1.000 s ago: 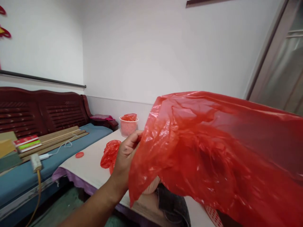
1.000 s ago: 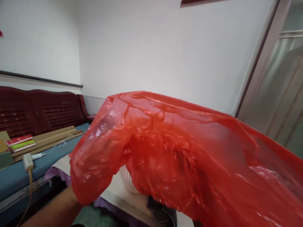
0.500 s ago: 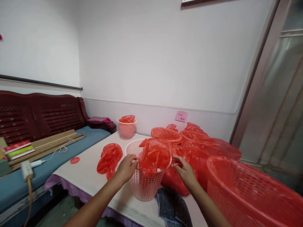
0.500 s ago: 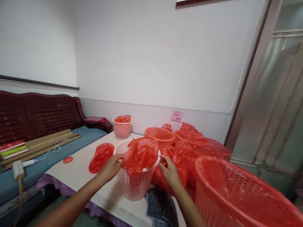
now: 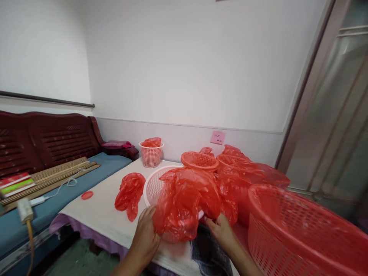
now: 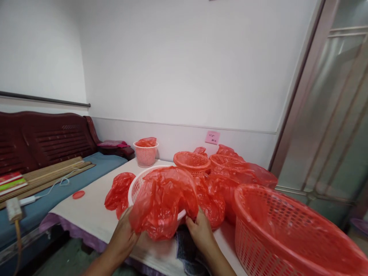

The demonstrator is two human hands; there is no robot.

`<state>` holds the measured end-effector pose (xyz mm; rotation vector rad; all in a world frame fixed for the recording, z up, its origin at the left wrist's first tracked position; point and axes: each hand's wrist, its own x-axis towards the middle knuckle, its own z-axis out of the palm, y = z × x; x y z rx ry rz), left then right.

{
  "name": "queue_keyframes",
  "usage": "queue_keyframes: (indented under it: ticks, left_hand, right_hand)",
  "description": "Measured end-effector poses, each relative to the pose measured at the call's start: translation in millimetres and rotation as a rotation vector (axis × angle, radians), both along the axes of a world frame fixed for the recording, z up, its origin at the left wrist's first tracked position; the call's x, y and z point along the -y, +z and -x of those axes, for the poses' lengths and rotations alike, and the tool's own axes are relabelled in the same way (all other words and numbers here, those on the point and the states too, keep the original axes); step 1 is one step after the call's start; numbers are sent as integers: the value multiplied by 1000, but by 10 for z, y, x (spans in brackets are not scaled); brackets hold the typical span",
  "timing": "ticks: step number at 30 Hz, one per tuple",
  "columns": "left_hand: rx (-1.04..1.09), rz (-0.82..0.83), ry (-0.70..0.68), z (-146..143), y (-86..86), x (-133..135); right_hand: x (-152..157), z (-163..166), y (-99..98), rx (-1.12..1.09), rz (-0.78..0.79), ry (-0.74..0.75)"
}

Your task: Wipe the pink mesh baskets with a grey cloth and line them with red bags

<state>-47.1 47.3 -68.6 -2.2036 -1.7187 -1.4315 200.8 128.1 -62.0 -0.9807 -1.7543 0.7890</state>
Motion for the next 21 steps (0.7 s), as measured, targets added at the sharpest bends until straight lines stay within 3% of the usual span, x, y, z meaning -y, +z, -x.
queue_keyframes:
  ticks: [7, 11, 13, 16, 21]
  left_hand:
    - [-80, -71, -18, -2, -137, 158]
    - [-202, -125, -8, -58, -169, 204]
    - [-271, -125, 3, -91, -169, 243]
    - [-350, -130, 13, -122, -171, 316]
    - [-440, -250, 15, -126, -248, 397]
  right_hand:
    - [364, -261, 191, 142, -22, -45]
    - [471, -257, 342, 61, 6, -132]
    - [414, -220, 405, 42, -50, -230]
    - [186, -189, 439, 199, -169, -358]
    - [-301, -234, 302, 362, -164, -497]
